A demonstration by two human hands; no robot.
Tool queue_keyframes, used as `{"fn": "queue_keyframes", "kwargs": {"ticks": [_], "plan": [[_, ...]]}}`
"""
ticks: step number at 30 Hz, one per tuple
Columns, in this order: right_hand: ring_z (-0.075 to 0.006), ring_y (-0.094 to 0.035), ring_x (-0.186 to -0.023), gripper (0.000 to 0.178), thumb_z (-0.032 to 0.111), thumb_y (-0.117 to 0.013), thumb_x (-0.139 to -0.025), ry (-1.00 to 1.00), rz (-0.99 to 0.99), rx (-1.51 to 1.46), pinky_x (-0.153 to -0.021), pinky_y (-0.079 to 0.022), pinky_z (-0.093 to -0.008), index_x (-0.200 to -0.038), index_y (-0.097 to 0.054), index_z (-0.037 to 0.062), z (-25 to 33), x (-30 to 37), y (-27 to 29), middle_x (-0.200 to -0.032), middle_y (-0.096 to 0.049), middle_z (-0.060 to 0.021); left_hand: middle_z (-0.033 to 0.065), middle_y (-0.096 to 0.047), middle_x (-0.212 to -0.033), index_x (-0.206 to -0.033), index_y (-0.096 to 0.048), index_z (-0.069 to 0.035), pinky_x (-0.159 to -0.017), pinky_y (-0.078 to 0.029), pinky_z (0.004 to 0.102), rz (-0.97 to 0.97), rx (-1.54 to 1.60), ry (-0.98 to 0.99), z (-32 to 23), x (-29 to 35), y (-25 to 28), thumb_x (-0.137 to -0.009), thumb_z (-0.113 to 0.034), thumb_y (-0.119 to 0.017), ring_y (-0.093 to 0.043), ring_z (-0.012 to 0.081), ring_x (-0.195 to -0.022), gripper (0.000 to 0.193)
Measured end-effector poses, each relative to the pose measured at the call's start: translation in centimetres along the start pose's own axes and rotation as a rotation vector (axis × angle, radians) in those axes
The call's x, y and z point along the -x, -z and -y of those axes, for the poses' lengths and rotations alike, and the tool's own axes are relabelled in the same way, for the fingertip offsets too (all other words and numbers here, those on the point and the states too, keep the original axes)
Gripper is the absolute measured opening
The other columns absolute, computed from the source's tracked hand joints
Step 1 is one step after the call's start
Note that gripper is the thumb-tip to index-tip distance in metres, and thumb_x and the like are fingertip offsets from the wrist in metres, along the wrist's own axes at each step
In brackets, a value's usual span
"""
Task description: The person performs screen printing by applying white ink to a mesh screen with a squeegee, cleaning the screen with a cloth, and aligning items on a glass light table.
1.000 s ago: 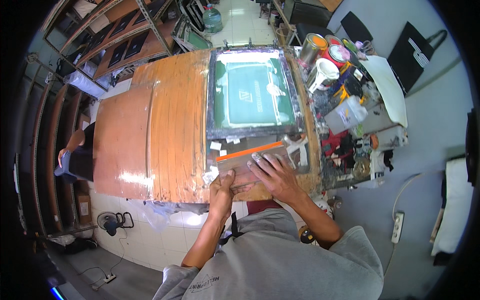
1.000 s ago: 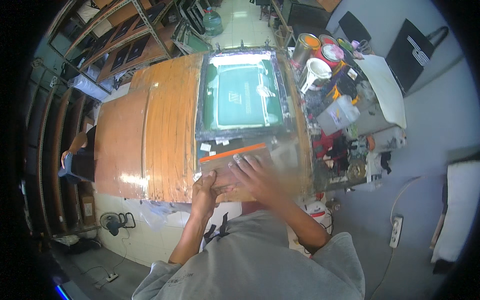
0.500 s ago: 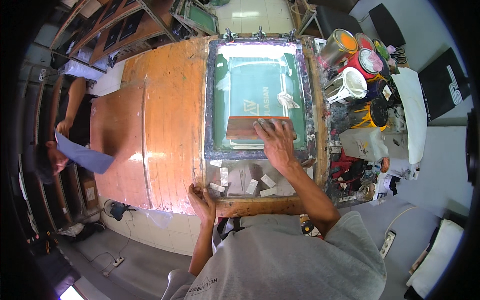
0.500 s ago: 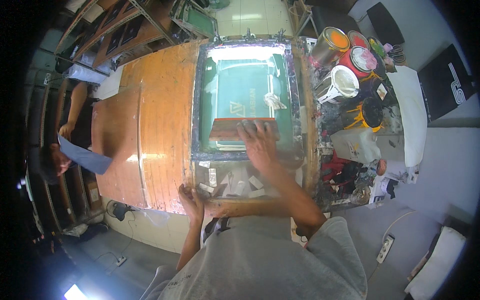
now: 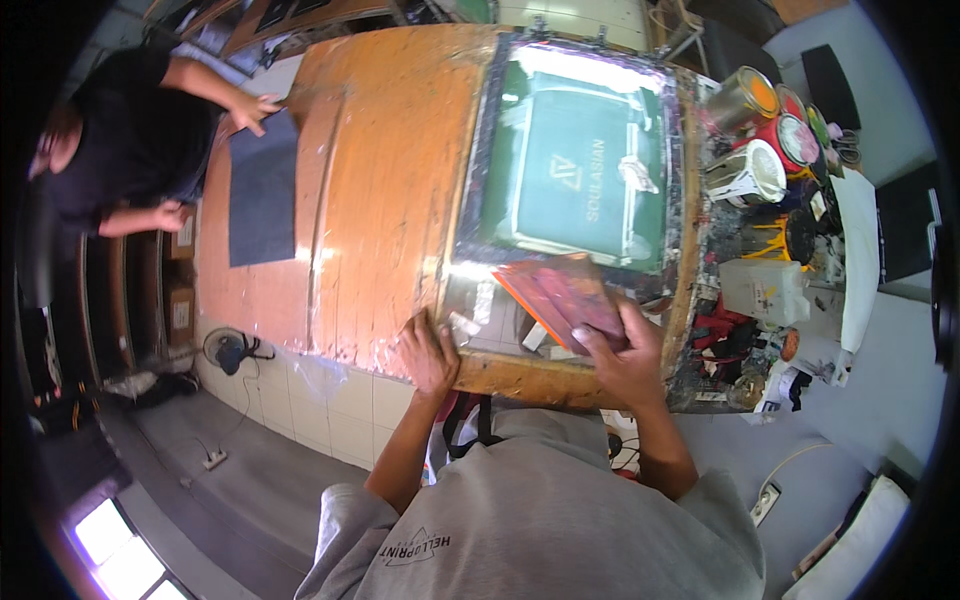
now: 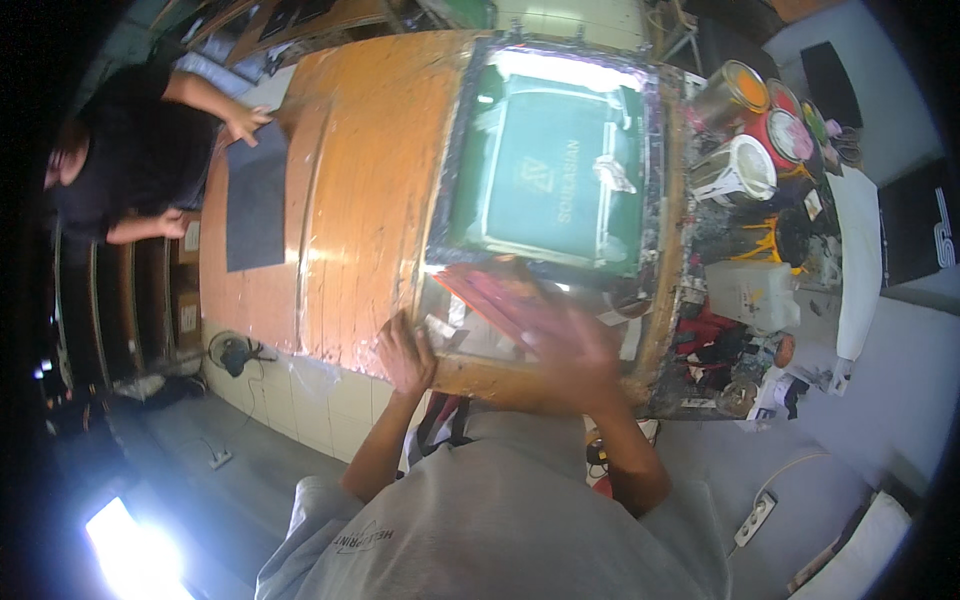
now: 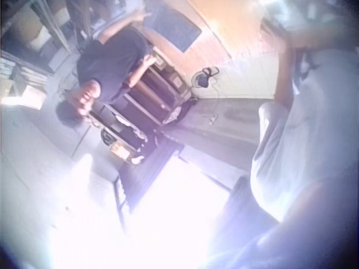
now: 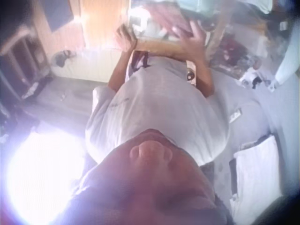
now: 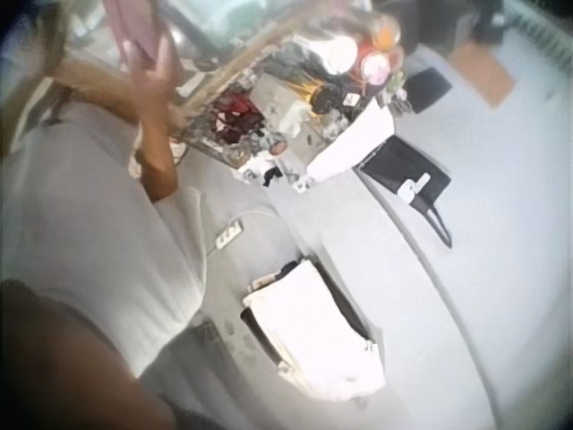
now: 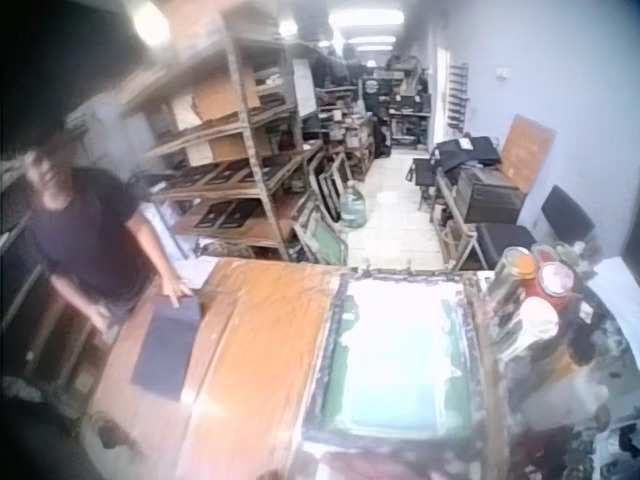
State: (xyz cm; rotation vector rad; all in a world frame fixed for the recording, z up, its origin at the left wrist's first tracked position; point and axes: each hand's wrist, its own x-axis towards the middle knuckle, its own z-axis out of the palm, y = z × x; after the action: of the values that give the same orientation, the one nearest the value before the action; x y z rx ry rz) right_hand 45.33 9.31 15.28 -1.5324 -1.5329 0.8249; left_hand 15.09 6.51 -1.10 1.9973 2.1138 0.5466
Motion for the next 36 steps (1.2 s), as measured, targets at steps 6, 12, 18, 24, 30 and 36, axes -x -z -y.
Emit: {"fn": "queue_keyframes", "kwargs": {"ticks": [6, 12, 18, 24, 30, 36], "plan": [[-0.0132, -0.065, -0.096, 0.042, 0.007, -0.076, -0.082, -0.379, 0.13, -0.461, -0.085, -0.052, -0.0296, -0.121, -0.063, -0.0022, 2.2, 7.8, -0.3, -0.106, -0.07, -0.006, 0.0257, -0.057, -0.12, -0.131, -0.053, 0.0, -0.09, -0.044, 0.0517, -0.089, 0.209, -0.022, 1.3, 0.1, 0.8, -0.095, -0.022, -0.059, -0.055, 0.0425, -0.107, 0.043], [-0.0107, -0.061, -0.087, 0.033, 0.001, -0.071, -0.081, -0.644, 0.491, -0.174, -0.078, -0.05, -0.0264, -0.113, -0.065, -0.0005, -1.3, 18.5, -1.2, -0.098, -0.068, -0.0021, 0.0244, -0.057, -0.117, -0.13, -0.053, 0.002, -0.093, -0.046, 0.047, -0.111, 0.677, -0.017, 4.3, 3.2, 2.9, -0.093, -0.012, -0.065, -0.056, 0.0425, -0.108, 0.042], [-0.0132, -0.064, -0.09, 0.034, 0.0, -0.073, -0.083, -0.846, 0.404, -0.253, -0.083, -0.052, -0.0309, -0.115, -0.063, -0.0002, -10.0, 28.2, -8.4, -0.099, -0.07, -0.0035, 0.0231, -0.057, -0.121, -0.13, -0.053, 0.0, -0.092, -0.049, 0.0438, -0.114, 0.641, 0.134, 11.5, 17.9, 5.9, -0.094, -0.01, -0.065, -0.057, 0.0398, -0.108, 0.039], [-0.0238, -0.06, -0.113, 0.046, 0.024, -0.071, -0.094, -1.058, 0.205, -0.194, -0.094, -0.05, -0.038, -0.131, -0.057, -0.0004, -15.5, 29.1, -16.4, -0.127, -0.062, -0.0135, 0.0181, -0.06, -0.118, -0.128, -0.054, 0.001, -0.085, -0.051, 0.0395, -0.082, 0.642, 0.441, 18.7, 26.8, 6.7, -0.094, -0.007, -0.065, -0.062, 0.0294, -0.096, 0.037], [-0.0246, -0.048, -0.135, 0.061, 0.046, -0.063, -0.097, -0.621, 0.325, -0.034, -0.109, -0.04, -0.0357, -0.142, -0.055, 0.0062, -29.7, 24.5, -22.4, -0.149, -0.05, -0.0115, 0.0147, -0.066, -0.108, -0.125, -0.059, 0.001, -0.087, -0.049, 0.0333, -0.514, 0.447, 0.016, 20.0, 11.6, 9.1, -0.097, -0.005, -0.063, -0.062, 0.0211, -0.095, 0.029], [-0.0276, -0.051, -0.132, 0.067, 0.039, -0.07, -0.094, -0.694, -0.243, -0.088, -0.11, -0.04, -0.0383, -0.144, -0.048, 0.0011, -36.2, 17.0, -28.6, -0.146, -0.052, -0.0116, 0.0078, -0.067, -0.095, -0.134, -0.054, 0.001, -0.07, -0.048, 0.0259, -0.381, 0.659, -0.212, 18.0, -2.1, 6.2, -0.102, -0.027, -0.062, -0.057, 0.0112, -0.074, 0.043]]}}
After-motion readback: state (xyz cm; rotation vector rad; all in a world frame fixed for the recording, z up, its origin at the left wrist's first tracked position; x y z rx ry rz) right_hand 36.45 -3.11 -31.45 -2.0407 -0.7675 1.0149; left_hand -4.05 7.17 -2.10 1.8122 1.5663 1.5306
